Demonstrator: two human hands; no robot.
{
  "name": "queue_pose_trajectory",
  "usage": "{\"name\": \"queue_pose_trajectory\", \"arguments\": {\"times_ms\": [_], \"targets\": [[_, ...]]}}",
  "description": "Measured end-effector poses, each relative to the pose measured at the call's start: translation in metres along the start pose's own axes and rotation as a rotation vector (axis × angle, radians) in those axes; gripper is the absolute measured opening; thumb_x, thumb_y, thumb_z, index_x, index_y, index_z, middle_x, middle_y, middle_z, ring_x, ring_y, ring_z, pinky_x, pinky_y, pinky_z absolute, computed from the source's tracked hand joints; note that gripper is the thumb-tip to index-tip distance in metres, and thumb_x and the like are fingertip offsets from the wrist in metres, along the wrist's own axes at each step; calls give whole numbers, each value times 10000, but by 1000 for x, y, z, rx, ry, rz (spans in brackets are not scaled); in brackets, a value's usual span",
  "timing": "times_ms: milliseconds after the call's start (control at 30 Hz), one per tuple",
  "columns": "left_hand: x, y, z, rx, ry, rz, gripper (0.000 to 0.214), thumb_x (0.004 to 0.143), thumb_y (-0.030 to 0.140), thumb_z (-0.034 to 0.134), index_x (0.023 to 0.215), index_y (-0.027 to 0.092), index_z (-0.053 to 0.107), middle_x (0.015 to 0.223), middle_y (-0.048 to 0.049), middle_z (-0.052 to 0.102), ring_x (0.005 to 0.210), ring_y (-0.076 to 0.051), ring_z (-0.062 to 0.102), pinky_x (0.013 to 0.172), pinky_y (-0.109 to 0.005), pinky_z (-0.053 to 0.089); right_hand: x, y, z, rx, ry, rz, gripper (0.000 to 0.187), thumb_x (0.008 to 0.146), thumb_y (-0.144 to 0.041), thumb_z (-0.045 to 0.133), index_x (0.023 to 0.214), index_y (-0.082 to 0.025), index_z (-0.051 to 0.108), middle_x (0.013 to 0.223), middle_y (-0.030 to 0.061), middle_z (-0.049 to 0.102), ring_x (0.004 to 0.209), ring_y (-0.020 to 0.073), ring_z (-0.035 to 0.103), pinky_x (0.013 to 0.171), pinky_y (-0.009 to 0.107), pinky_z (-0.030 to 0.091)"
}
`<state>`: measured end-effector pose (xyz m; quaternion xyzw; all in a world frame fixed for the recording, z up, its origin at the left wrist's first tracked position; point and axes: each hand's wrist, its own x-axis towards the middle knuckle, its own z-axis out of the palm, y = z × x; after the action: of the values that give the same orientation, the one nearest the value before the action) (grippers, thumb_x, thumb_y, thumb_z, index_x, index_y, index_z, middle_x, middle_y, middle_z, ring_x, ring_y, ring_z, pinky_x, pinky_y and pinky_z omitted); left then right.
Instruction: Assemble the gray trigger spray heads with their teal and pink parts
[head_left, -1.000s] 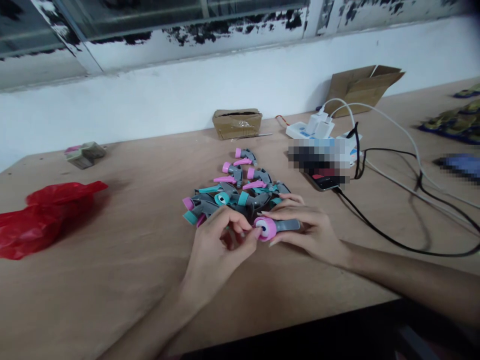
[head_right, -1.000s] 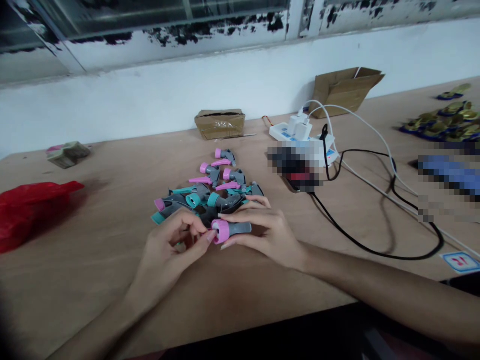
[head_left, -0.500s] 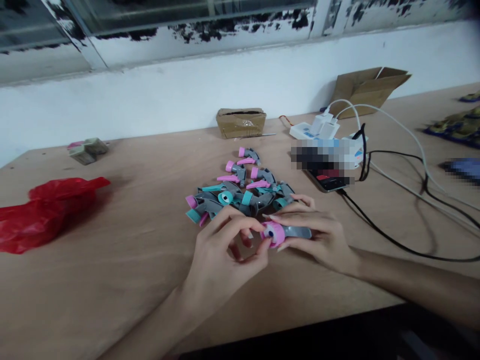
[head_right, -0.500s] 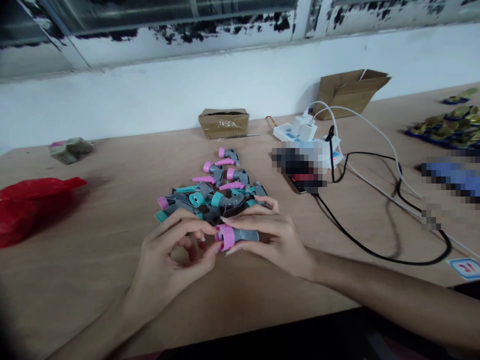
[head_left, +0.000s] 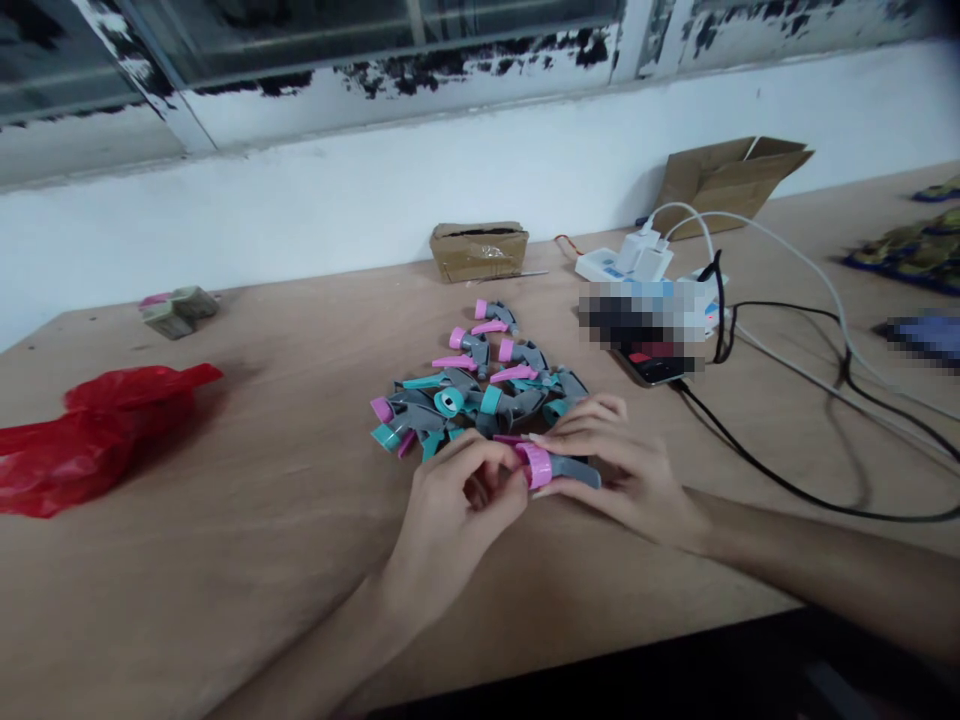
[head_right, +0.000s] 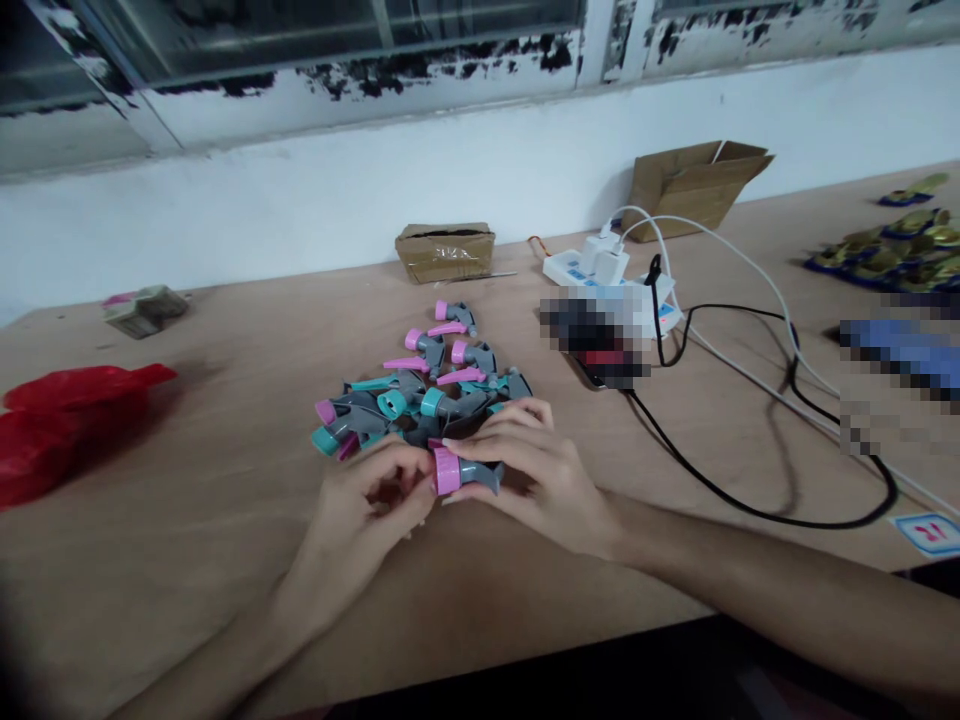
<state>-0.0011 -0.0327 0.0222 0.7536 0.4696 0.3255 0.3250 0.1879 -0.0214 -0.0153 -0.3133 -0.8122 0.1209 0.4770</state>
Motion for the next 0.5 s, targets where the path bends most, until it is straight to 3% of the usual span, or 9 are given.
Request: {"name": "queue_pose_trajectory", "arguments": {"times_ms": [100, 200, 400, 500], "targets": [[0, -1, 0, -49, -64, -52, 133, 815, 204, 518, 694, 168, 560, 627, 26, 465, 526, -82, 489, 446, -185, 414, 4, 0, 0, -27, -20, -34, 310, 742, -263, 665, 1037, -209, 587, 868, 13, 685, 818, 141, 606, 809, 356, 402], [-2, 1, -3, -37, -68, -3, 149, 854, 229, 488, 747, 169, 572, 641, 20, 498, 533, -84, 506, 466, -192, 424, 8, -5, -1, -56, -40, -107, 304, 771, -222, 627, 1066, -190, 560, 894, 23, 678, 816, 125, 611, 851, 354, 399], [-14, -7, -9, 128, 126, 487, 226, 885, 139, 383, 965, 161, 594, 729, -26, 568, 638, -112, 546, 572, -225, 453, 23, -8, -23, -280, 57, -212, 337, 752, -204, 631, 1077, -196, 539, 916, 19, 678, 816, 130, 619, 911, 371, 384], [-16, -14, -6, 107, 156, 523, 227, 883, 133, 376, 967, 147, 586, 711, -30, 571, 621, -117, 543, 568, -233, 455, 34, 13, -38, -446, 135, -123, 297, 782, -263, 607, 1067, -219, 539, 932, 29, 671, 821, 152, 611, 942, 398, 357]]}}
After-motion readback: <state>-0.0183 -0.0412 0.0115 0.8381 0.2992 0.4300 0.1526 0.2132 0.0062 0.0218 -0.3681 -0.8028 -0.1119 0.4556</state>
